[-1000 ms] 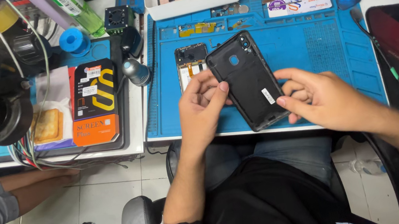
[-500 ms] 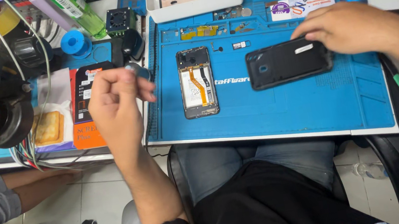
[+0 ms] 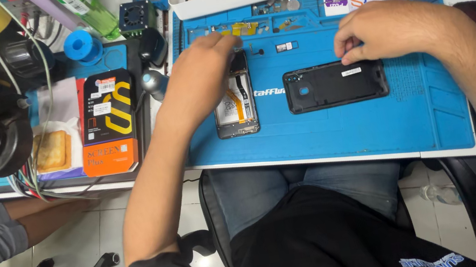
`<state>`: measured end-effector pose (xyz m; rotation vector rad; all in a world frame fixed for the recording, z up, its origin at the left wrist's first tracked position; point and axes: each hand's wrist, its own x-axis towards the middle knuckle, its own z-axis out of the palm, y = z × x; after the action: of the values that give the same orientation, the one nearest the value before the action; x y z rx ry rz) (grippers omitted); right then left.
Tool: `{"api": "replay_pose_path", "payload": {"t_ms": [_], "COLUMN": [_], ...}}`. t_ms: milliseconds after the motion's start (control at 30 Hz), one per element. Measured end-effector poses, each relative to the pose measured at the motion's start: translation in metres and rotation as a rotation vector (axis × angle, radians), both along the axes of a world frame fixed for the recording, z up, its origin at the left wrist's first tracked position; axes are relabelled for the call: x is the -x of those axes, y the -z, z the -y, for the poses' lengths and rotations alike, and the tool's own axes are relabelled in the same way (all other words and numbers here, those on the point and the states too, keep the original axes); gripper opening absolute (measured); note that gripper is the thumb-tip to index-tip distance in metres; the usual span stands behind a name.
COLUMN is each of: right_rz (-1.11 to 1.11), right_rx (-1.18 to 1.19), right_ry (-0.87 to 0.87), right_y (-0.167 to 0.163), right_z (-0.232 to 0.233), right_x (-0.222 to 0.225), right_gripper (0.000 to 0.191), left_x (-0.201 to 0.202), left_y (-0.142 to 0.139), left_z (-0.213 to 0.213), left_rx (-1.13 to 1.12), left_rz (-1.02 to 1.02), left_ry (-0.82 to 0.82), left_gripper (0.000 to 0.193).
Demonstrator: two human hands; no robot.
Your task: The person picks up a smartphone from the repair mat, pries open its back cover by hand, removes the back housing and battery, then uses a brush to clean the inside of the housing and works on the exposed internal components on the mat.
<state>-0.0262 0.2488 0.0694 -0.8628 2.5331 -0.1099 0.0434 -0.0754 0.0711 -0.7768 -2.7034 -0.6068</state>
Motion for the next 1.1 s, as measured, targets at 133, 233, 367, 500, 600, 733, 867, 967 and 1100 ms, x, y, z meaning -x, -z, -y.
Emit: {"api": "replay_pose_path", "payload": {"t_ms": [133, 233, 367, 500, 600, 733, 867, 967, 1100], "right_rz": [0.023, 0.048, 0.05, 0.061, 0.031, 0.015, -0.001, -0.054, -0.178], "right_rx": [0.044, 0.067, 0.112, 0.147, 0.185, 0.287, 0.375, 0.431, 0.556], "right_ry": [0.062, 0.081, 0.07, 0.062, 0.07, 0.084, 0.049, 0.026, -0.017], "right_y": [0.007, 0.012, 0.018, 0.022, 0.024, 0.028, 0.031, 0.033, 0.033], "right_z": [-0.006, -0.011, -0.015, -0.016, -0.016, -0.015, -0.007, -0.002, -0.005], "right_x": [0.003, 0.005, 0.008, 0.009, 0.006, 0.001, -0.003, -0.005, -0.006], "right_gripper": [0.022, 0.022, 0.021, 0.022, 0.022, 0.022, 0.022, 0.021, 0.02], "left_x": [0.029, 0.047, 0.058, 0.058, 0.058, 0.061, 0.057, 0.046, 0.03], "left_y": [0.026, 0.042, 0.054, 0.057, 0.054, 0.044, 0.03, 0.022, 0.021], "left_z": [-0.025, -0.041, -0.045, -0.041, -0.038, -0.033, -0.028, -0.035, -0.06], "left_rx": [0.211, 0.322, 0.285, 0.185, 0.121, 0.035, -0.175, -0.289, -0.259], "left_rz": [-0.011, -0.085, 0.015, -0.013, 0.059, 0.222, 0.431, 0.184, 0.199], "left_ry": [-0.011, -0.021, -0.017, 0.011, 0.05, 0.067, 0.094, 0.364, 0.475], "left_gripper": [0.02, 0.019, 0.011, 0.01, 0.008, 0.012, 0.014, 0.014, 0.012]}}
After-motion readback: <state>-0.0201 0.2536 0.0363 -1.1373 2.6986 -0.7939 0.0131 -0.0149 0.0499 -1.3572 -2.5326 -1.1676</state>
